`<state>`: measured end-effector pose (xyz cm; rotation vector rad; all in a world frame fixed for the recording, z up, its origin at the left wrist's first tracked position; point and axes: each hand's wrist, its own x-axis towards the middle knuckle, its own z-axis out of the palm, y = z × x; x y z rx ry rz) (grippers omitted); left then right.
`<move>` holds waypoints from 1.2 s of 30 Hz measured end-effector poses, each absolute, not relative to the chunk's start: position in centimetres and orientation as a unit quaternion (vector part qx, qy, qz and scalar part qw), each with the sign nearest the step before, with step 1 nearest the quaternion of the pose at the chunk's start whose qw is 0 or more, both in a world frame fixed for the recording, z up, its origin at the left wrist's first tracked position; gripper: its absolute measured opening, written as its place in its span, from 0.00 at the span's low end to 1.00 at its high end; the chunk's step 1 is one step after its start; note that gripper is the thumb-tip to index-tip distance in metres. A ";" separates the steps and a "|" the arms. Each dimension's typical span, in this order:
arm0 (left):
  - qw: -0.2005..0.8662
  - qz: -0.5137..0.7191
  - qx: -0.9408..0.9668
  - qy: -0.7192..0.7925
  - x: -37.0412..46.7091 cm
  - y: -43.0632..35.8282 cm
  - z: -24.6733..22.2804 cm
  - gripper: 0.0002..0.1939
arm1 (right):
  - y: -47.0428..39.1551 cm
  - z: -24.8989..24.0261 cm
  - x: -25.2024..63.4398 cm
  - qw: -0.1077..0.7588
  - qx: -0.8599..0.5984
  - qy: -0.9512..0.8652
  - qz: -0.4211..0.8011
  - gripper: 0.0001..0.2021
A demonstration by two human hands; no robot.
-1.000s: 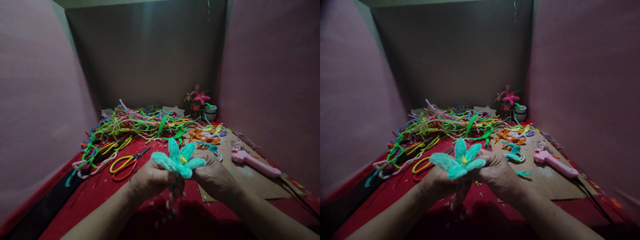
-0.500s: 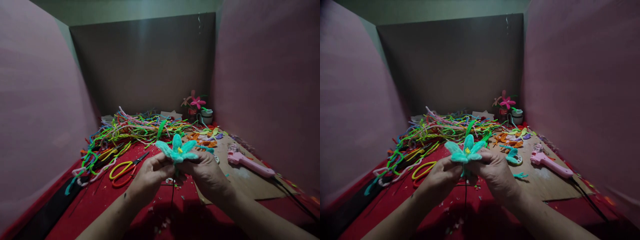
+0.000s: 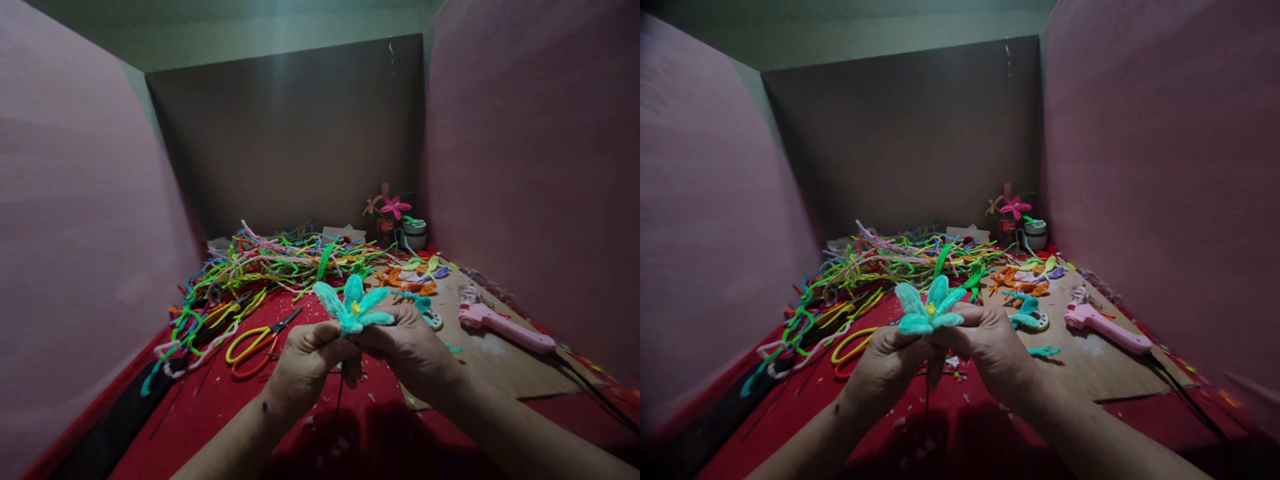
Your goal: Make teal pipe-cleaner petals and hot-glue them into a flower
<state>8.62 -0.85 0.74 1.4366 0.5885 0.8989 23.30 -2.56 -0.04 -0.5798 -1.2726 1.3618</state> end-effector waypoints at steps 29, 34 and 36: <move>0.758 0.342 0.534 0.151 8.9 0.5 -0.9 0.15 | -1.9 -0.7 22.7 0.509 -0.209 -0.476 0.686 0.11; 0.766 0.338 0.524 0.157 8.7 0.5 -1.1 0.14 | -1.9 -1.1 22.8 0.520 -0.222 -0.460 0.685 0.11; 0.770 0.333 0.521 0.156 8.6 0.5 -1.3 0.15 | -2.0 -1.2 22.6 0.530 -0.219 -0.444 0.689 0.10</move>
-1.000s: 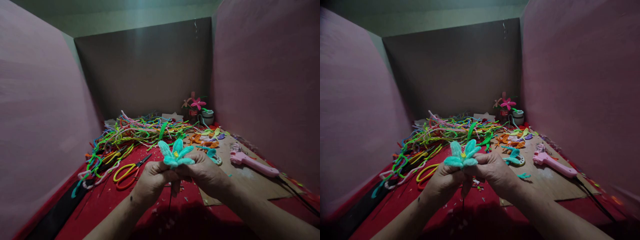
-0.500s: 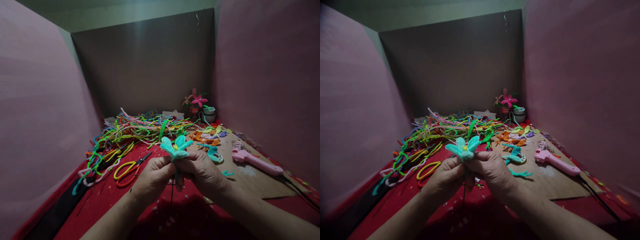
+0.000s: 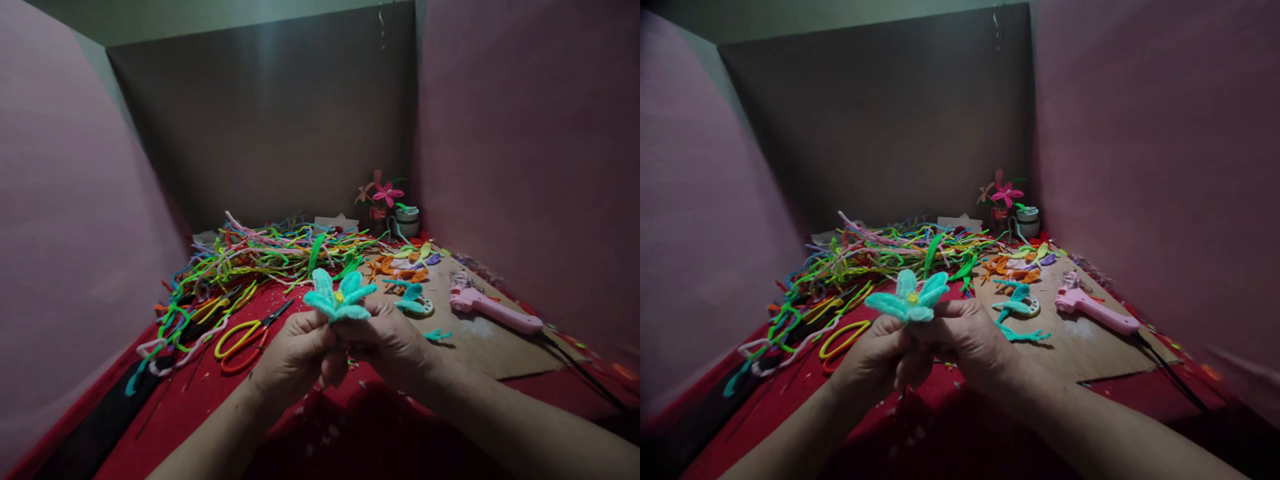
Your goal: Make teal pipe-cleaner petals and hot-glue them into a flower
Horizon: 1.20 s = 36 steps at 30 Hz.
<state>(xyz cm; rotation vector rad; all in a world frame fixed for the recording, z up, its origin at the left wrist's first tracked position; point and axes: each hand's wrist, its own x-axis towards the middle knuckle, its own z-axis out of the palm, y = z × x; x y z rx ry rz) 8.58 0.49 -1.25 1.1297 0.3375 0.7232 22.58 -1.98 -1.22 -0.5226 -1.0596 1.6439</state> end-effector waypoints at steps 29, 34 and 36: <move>0.739 0.412 0.487 0.217 8.4 1.7 -0.1 0.13 | 2.7 -3.4 33.3 0.190 -0.497 -0.839 -0.114 0.09; 0.732 0.413 0.489 0.233 8.4 1.6 0.1 0.13 | 2.6 -0.4 32.8 0.289 -0.530 -0.796 -0.051 0.17; 0.732 0.413 0.486 0.239 8.4 1.6 0.2 0.14 | 0.8 0.5 32.9 0.264 -0.525 -0.809 -0.013 0.13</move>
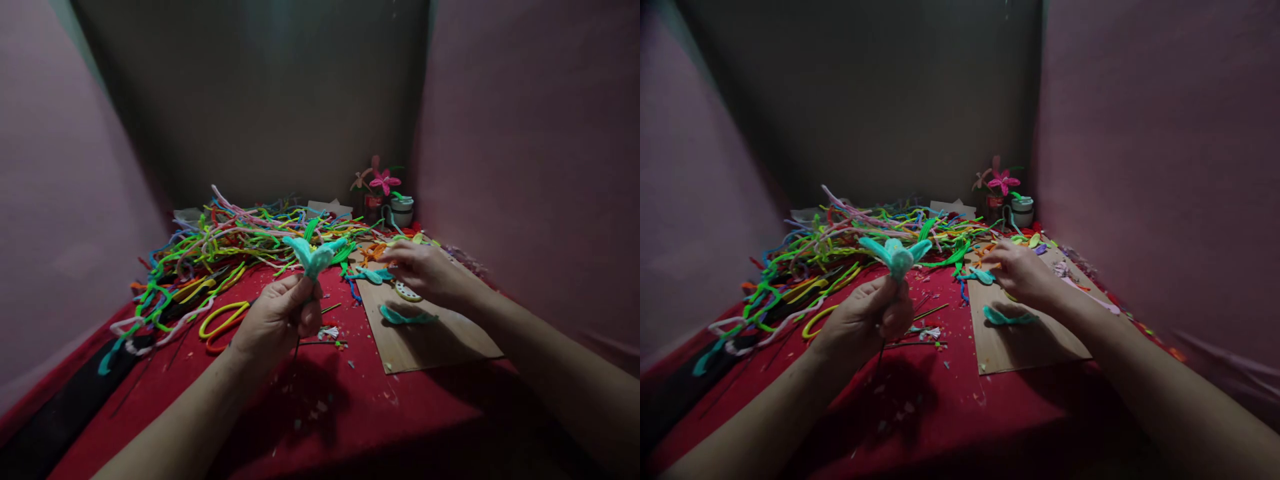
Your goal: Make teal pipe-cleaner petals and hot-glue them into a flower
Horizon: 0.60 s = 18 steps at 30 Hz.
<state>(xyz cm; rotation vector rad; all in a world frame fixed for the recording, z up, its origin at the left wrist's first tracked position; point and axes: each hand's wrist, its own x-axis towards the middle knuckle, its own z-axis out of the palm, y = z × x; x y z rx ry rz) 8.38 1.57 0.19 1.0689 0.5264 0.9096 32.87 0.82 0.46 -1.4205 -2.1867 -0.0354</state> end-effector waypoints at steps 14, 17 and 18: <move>0.727 0.411 0.495 0.241 8.5 1.6 0.3 0.14 | 1.7 -0.3 31.9 0.156 -0.589 -0.784 -0.119 0.11; 0.725 0.412 0.493 0.245 8.5 1.5 0.4 0.14 | 1.8 0.8 33.0 0.191 -0.618 -0.753 -0.120 0.12; 0.725 0.411 0.495 0.247 8.5 1.5 0.4 0.14 | 1.4 0.8 33.3 0.181 -0.625 -0.751 -0.116 0.12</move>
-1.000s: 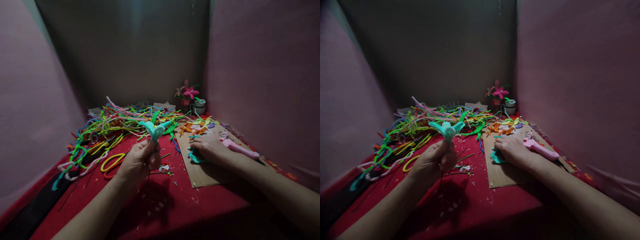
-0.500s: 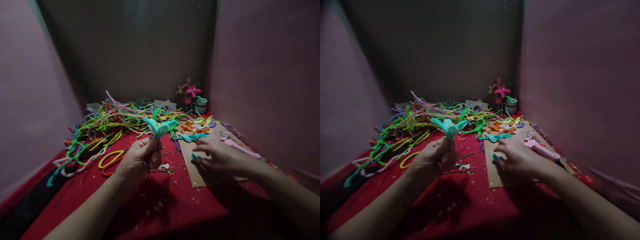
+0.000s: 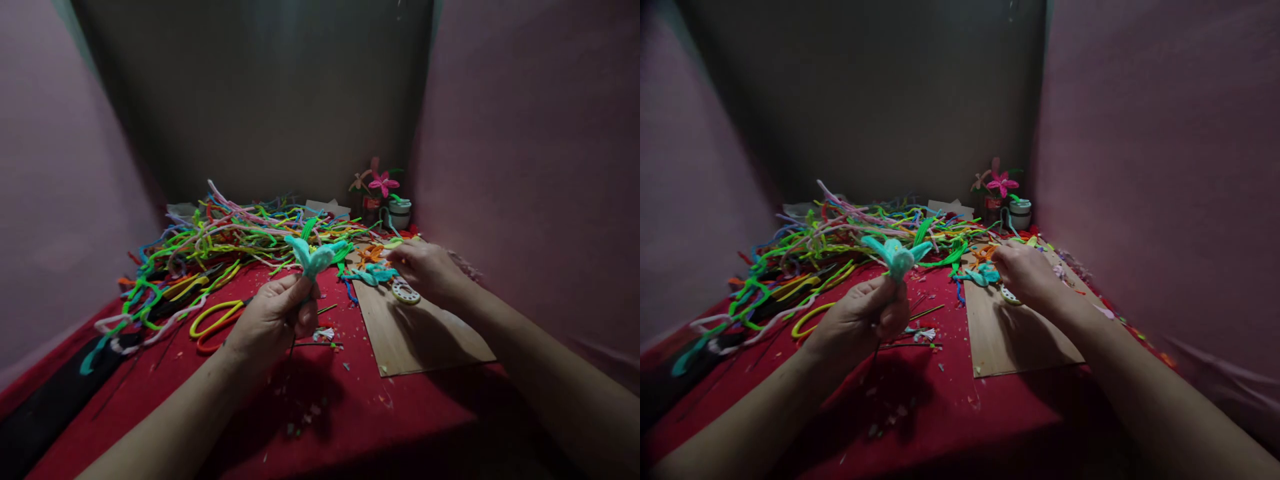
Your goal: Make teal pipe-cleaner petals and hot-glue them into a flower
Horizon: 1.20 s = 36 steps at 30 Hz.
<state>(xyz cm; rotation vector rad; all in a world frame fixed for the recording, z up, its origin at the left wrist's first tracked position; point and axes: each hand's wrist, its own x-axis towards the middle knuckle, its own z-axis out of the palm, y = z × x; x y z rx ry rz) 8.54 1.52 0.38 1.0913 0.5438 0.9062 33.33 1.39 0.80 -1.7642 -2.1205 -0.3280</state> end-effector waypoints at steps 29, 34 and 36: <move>0.712 0.440 0.485 0.252 8.5 1.8 -0.3 0.14 | -1.7 1.0 31.6 0.491 -0.394 -0.508 0.588 0.20; 0.721 0.462 0.451 0.250 8.3 1.9 -0.2 0.14 | -0.1 1.8 29.0 0.472 -0.354 -0.539 0.601 0.22; 0.720 0.469 0.448 0.246 8.3 2.0 -0.2 0.14 | 0.3 1.6 28.2 0.465 -0.338 -0.541 0.613 0.22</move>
